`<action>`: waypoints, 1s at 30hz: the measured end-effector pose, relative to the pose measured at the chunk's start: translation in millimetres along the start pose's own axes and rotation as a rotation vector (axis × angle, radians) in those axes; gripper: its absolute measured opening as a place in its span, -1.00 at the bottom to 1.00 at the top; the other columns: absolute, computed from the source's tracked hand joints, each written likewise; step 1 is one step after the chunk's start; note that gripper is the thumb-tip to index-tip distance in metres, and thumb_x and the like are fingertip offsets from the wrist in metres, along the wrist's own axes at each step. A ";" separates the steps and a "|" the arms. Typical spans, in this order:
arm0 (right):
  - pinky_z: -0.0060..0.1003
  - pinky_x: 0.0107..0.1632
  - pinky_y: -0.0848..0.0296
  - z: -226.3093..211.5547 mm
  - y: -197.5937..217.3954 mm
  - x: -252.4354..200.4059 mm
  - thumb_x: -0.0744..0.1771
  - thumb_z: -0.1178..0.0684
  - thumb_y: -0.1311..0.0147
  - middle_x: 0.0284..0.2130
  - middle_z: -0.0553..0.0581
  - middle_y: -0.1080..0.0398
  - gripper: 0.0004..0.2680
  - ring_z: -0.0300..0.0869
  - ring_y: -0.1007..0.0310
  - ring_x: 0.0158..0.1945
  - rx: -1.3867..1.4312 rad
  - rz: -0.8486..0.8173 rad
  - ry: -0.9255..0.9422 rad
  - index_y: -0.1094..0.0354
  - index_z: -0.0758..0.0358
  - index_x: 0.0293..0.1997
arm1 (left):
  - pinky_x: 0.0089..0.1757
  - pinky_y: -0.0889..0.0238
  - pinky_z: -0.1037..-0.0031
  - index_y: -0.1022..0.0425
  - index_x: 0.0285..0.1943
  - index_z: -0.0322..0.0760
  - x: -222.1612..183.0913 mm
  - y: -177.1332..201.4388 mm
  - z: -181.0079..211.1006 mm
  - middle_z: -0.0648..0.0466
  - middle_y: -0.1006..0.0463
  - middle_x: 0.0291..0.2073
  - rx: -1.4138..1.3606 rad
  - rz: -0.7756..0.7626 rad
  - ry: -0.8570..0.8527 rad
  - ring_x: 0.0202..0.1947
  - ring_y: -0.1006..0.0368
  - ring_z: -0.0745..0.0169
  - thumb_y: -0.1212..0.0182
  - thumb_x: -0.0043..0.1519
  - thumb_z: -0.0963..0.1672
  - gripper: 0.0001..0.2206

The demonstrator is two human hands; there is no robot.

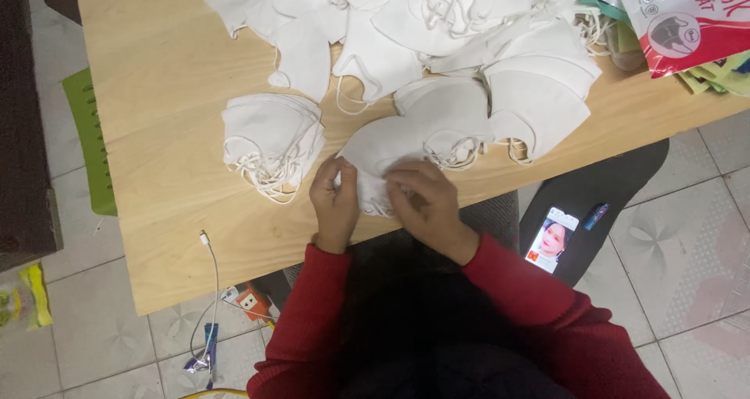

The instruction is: Sorting and stacking white face masks from a large pile into neat stacks on a wooden table.

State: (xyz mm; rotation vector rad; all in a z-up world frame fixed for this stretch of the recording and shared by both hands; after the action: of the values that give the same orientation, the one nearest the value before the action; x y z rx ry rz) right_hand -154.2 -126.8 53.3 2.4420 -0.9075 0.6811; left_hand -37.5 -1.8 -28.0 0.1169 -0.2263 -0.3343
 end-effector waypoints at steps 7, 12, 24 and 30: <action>-0.09 -0.18 -0.53 21.4 1.5 0.6 0.33 0.24 -0.16 -0.39 0.24 -0.55 -0.91 0.06 -0.58 -0.27 0.062 -0.003 -0.093 -0.55 0.27 -0.13 | 0.12 -0.26 0.01 -0.60 -0.08 -0.40 4.4 -0.9 22.4 -0.23 -0.56 -0.11 0.003 -0.006 -0.015 0.11 -0.47 -0.13 -0.07 0.38 -0.22 -0.84; 0.13 0.13 -0.40 16.8 22.6 23.5 0.32 0.18 -0.23 -0.09 0.41 -0.49 -0.78 0.28 -0.45 0.06 -0.217 -0.008 0.061 -0.47 0.39 0.06 | 0.16 -0.22 0.08 -0.49 0.00 -0.40 0.9 6.2 20.3 -0.15 -0.51 -0.10 -0.141 -0.052 0.078 0.11 -0.40 0.05 0.06 0.43 -0.20 -0.81; -0.08 -0.11 -0.55 57.6 23.2 4.4 0.33 0.05 -0.25 -0.23 0.07 -0.44 -0.91 0.11 -0.57 -0.14 -0.294 0.064 0.021 -0.48 0.08 -0.13 | 0.26 -0.10 0.01 -0.35 0.20 -0.35 8.4 0.4 60.7 -0.29 -0.40 0.11 0.026 -0.061 -0.184 0.26 -0.30 -0.22 0.02 0.35 -0.20 -0.75; -0.16 -0.18 -0.56 67.2 19.6 -1.2 0.32 0.07 -0.27 -0.33 0.00 -0.50 -0.93 0.00 -0.58 -0.24 -0.157 0.242 -0.055 -0.51 0.07 -0.16 | 0.11 -0.37 0.31 -0.45 0.10 -0.29 -2.4 18.3 -24.1 -0.08 -0.55 -0.05 -0.274 0.065 0.228 -0.03 -0.49 0.23 0.07 0.44 -0.18 -0.82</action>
State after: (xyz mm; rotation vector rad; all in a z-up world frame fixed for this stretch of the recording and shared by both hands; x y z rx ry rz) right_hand -149.1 -176.9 4.8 2.2434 -1.2442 0.6010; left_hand -28.2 18.0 -49.0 -0.1226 0.0424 -0.2819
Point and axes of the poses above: each hand's wrist, its own x-axis towards the middle knuckle, its own y-axis out of the back of the hand, z = x × y, the point moved 2 cm from there along x, towards the middle knuckle
